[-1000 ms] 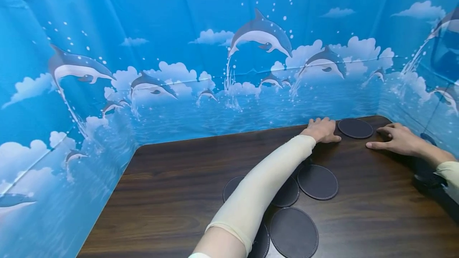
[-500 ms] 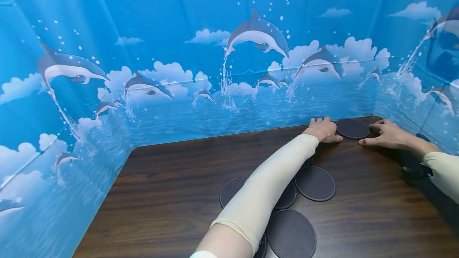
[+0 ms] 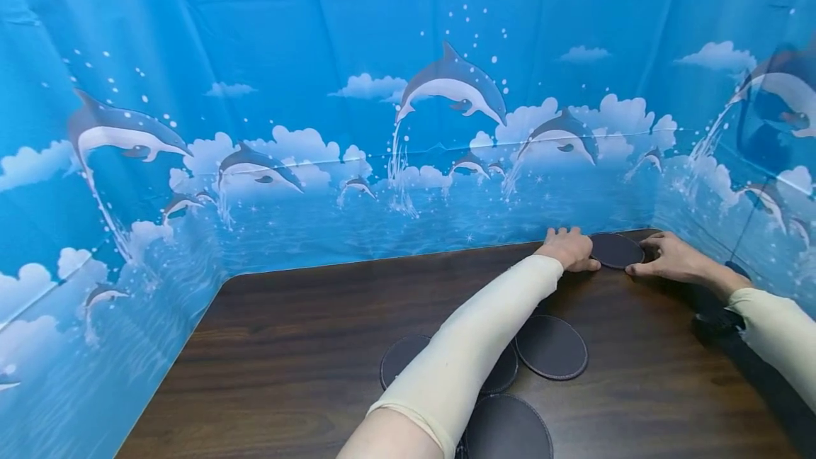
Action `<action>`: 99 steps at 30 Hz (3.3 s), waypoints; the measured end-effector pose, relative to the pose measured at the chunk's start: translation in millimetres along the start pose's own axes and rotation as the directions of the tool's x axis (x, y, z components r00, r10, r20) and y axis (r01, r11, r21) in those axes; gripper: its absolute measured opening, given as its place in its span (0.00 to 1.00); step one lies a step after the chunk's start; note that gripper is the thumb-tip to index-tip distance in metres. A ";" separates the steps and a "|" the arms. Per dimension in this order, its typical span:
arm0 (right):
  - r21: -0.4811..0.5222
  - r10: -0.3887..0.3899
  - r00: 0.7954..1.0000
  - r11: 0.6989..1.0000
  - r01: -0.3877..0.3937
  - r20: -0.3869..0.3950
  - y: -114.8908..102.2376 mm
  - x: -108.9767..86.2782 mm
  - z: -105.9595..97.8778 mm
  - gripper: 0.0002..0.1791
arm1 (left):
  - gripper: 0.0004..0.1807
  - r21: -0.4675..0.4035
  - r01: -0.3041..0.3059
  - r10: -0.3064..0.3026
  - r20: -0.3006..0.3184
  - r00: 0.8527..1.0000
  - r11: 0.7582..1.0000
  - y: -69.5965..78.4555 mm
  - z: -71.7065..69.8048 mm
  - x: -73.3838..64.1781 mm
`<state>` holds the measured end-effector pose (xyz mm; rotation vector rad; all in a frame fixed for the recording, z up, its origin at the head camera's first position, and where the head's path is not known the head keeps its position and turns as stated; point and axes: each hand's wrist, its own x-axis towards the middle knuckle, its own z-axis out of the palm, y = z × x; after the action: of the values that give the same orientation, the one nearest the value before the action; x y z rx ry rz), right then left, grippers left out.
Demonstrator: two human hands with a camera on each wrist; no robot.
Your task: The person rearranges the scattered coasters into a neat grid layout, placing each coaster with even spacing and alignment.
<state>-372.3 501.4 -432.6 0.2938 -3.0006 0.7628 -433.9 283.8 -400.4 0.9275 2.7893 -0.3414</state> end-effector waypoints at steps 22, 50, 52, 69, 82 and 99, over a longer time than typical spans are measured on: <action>0.004 0.014 1.000 1.000 -0.014 -0.016 -7.3 2.1 -1.2 0.48 | 0.16 -0.078 -0.015 0.011 -0.050 0.999 0.997 -2.5 -4.2 2.3; 0.103 0.014 0.991 0.995 -0.001 -0.131 -44.6 -14.7 -9.0 0.48 | 0.24 -0.137 -0.079 0.045 -0.233 0.971 0.987 -33.6 -14.7 -26.6; 0.108 0.011 0.990 0.994 0.005 -0.139 -49.2 -15.5 -9.7 0.48 | 0.24 -0.142 -0.072 0.035 -0.250 0.968 0.987 -36.3 -17.6 -32.5; 0.108 0.027 0.984 0.994 -0.008 -0.176 -76.1 -28.4 0.1 0.47 | 0.26 -0.164 -0.081 0.017 -0.360 0.933 0.983 -49.7 -9.8 -74.0; 0.120 -0.013 0.975 0.992 0.041 -0.223 -84.9 -32.8 17.1 0.46 | 0.32 -0.229 -0.063 -0.022 -0.352 0.936 0.971 -58.4 -0.1 -94.5; 0.051 -0.159 0.944 0.982 0.181 -0.288 -115.6 -38.1 27.2 0.46 | 0.22 -0.215 -0.136 0.046 -0.381 0.924 0.967 -86.7 10.1 -151.7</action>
<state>-312.5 395.5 -405.1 0.4032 -2.6433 0.8258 -366.0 127.9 -359.5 1.1616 3.0124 0.2066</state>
